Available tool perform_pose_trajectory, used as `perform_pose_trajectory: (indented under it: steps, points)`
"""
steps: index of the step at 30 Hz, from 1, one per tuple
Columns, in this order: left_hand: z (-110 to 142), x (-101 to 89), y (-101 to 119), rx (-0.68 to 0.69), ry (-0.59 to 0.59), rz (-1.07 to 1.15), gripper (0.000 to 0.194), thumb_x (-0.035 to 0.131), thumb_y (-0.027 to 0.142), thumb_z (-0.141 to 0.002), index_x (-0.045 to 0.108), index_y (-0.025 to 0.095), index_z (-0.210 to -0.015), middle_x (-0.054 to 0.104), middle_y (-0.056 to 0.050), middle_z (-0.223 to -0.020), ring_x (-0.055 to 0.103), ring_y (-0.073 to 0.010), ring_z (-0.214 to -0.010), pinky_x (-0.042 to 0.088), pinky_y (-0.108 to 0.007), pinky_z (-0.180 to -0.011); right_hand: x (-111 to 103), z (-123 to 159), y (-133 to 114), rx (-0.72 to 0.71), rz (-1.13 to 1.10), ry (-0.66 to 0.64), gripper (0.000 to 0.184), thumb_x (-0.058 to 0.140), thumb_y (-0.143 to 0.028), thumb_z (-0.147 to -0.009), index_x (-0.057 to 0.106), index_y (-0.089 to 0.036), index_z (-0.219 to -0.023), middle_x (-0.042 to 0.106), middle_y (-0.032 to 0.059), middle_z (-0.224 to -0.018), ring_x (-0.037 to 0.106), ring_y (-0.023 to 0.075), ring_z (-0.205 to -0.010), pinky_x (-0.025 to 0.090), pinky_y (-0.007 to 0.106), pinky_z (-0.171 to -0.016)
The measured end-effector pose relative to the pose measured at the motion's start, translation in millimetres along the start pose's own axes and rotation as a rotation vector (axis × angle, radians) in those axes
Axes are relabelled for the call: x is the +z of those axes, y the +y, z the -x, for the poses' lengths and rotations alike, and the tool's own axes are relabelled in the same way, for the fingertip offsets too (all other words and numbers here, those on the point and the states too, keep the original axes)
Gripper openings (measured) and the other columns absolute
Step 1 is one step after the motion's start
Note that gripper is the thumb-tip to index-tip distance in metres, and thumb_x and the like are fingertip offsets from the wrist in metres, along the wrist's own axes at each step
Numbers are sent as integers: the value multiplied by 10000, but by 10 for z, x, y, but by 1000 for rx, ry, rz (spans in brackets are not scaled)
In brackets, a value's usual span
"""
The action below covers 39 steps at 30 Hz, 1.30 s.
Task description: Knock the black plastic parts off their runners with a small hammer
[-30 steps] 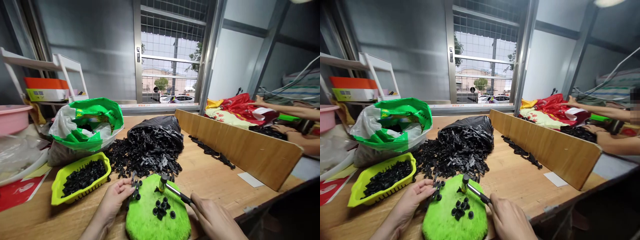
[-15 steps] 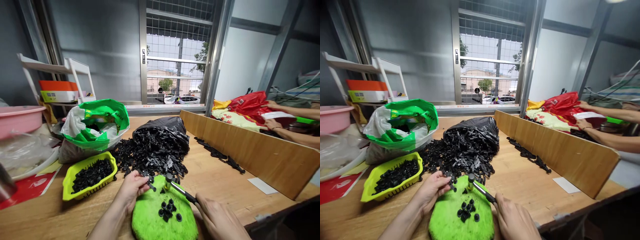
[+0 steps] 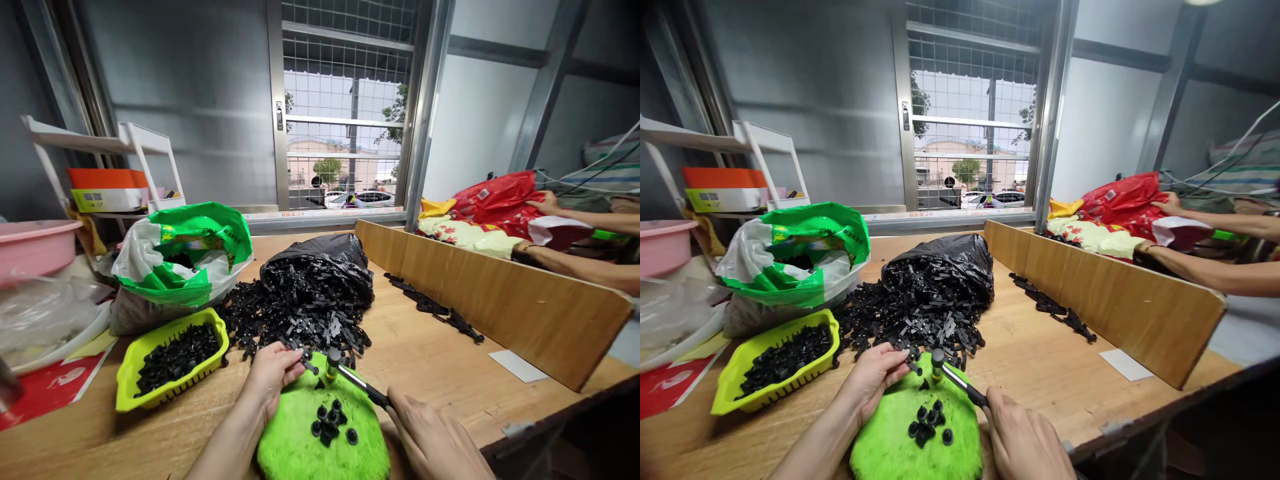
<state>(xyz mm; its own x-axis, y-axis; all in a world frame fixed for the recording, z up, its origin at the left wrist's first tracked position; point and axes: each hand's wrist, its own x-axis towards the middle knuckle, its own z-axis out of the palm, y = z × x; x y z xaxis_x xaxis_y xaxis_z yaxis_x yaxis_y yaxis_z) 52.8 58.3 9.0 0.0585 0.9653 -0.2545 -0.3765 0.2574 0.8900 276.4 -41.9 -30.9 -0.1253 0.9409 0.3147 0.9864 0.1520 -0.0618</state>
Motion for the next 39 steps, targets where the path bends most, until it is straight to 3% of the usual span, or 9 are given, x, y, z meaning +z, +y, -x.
perform_pose_trajectory:
  steps: [4,8,15,20,24,31,39]
  points:
    - [-42,-3,-21,39,54,36,208,552,-41,-768,496,98,-624,583,-31,-629,568,-68,-499,525,-145,-483,-104,41,-41,-69,-55,55,170,253,-238,-923,410,-244,-857,589,3,-696,598,204,-596,321,279,-477]
    - [-49,-30,-29,70,88,50,217,553,-29,-775,491,106,-616,547,-1,-597,550,-55,-489,528,-141,-500,-208,-4,-156,-132,-56,57,129,323,-266,-914,399,-243,-814,570,-6,-681,596,184,-599,329,264,-485]
    - [-39,11,-10,34,58,1,198,541,-34,-778,486,97,-641,572,-34,-660,574,-73,-526,530,-154,-484,-103,-19,-38,10,-27,34,204,267,-284,-914,421,-252,-784,583,-1,-639,596,222,-571,331,283,-475]
    - [-52,91,-7,-7,27,-14,204,567,-49,-750,493,93,-624,550,-21,-616,560,-69,-497,531,-154,-475,-38,28,103,128,-364,-4,326,222,-401,-930,450,-236,-765,591,9,-660,591,193,-628,382,271,-557]
    - [-61,136,-25,-20,21,-9,238,568,-69,-734,478,98,-591,525,-3,-580,556,-70,-484,536,-159,-477,54,90,203,189,-482,22,370,233,-476,-918,505,-228,-883,618,34,-742,595,218,-740,402,286,-631]
    - [-64,164,-51,-47,20,-46,228,564,-64,-741,485,93,-595,546,-15,-571,562,-71,-478,531,-145,-469,178,128,332,109,-577,-109,383,247,-514,-905,488,-233,-809,615,28,-742,596,209,-733,415,276,-639]
    - [-71,188,-58,-69,22,-88,266,547,-46,-764,436,107,-577,566,-33,-576,571,-72,-461,534,-146,-469,103,150,199,170,-581,-39,405,222,-540,-902,457,-232,-782,583,24,-692,569,216,-693,388,296,-637]
